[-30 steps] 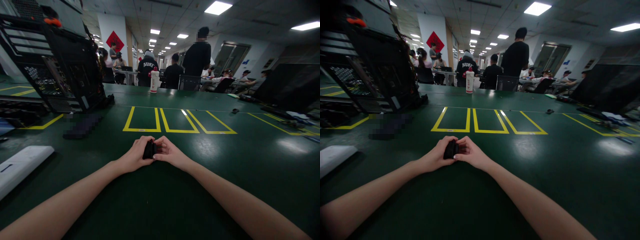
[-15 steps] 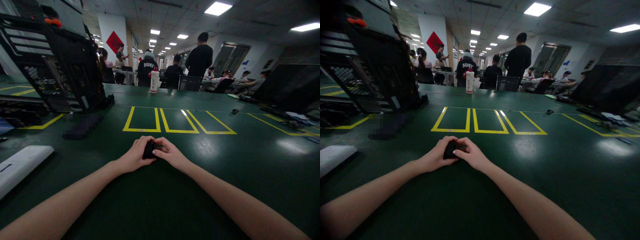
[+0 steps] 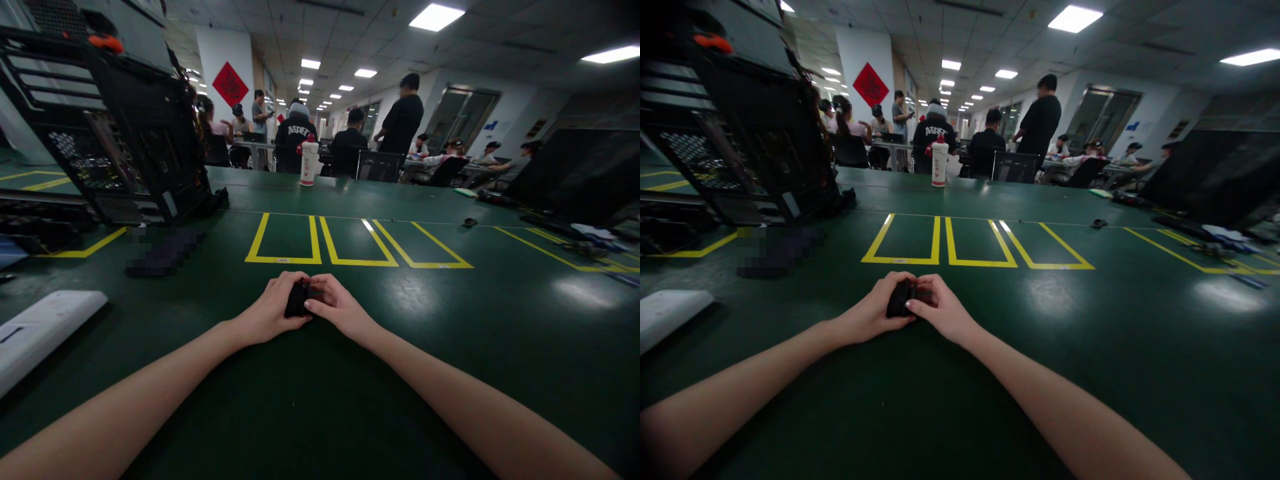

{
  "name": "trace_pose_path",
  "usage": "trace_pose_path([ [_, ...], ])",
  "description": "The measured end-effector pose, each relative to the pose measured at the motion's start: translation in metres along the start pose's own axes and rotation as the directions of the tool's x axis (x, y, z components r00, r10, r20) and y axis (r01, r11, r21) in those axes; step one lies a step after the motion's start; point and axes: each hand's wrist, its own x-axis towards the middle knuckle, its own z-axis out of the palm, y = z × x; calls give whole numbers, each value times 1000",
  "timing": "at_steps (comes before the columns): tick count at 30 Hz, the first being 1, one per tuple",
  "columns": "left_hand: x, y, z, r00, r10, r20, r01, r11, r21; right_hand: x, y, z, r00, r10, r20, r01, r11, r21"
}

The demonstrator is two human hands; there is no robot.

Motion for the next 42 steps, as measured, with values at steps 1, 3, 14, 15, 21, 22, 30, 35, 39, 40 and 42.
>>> trace_pose_path([
  [1, 0, 0, 0, 1000, -6, 1, 6, 1000, -5, 0, 1, -1, 1000, 4, 5, -4, 1000, -2],
  [3, 0, 0, 0, 1000, -14, 1, 14, 1000, -4, 1, 2, -2, 999, -2, 33, 1, 1000, 10],
  [14, -1, 0, -1, 1000, -10, 2, 10, 1000, 3, 0, 0, 0, 1000, -23, -5, 23, 999, 42],
  [15, 0, 0, 0, 1000, -5, -1, 5, 1000, 9, 1, 1, 1, 1000, -22, -14, 22, 999, 34],
  [21, 1, -1, 1, 1000, 3, -1, -3, 1000, 20, 0, 2, 1, 1000, -13, 8, 13, 1000, 15],
  [22, 0, -1, 1, 1000, 2, -1, -2, 1000, 19, 0, 1, 1, 1000, -28, 14, 28, 999, 22],
  [30, -1, -1, -1, 1000, -22, -7, 22, 1000, -8, -4, -5, -1, 995, -45, -84, 38, 996, -76],
  [35, -2, -1, -1, 1000, -17, -2, 17, 1000, 2, -2, -4, -1, 995, 52, -90, -49, 998, 38],
  [39, -3, -1, -1, 1000, -26, -5, 26, 1000, -5, 3, -3, 3, 995, 80, -66, -77, 995, 58],
  [40, -3, -1, -1, 1000, -28, -8, 27, 1000, -6, 4, -3, 4, 996, 79, -50, -76, 995, 59],
  [42, -4, 0, -1, 1000, -21, -12, 21, 1000, 5, 5, -4, 4, 995, 84, -45, -81, 995, 64],
])
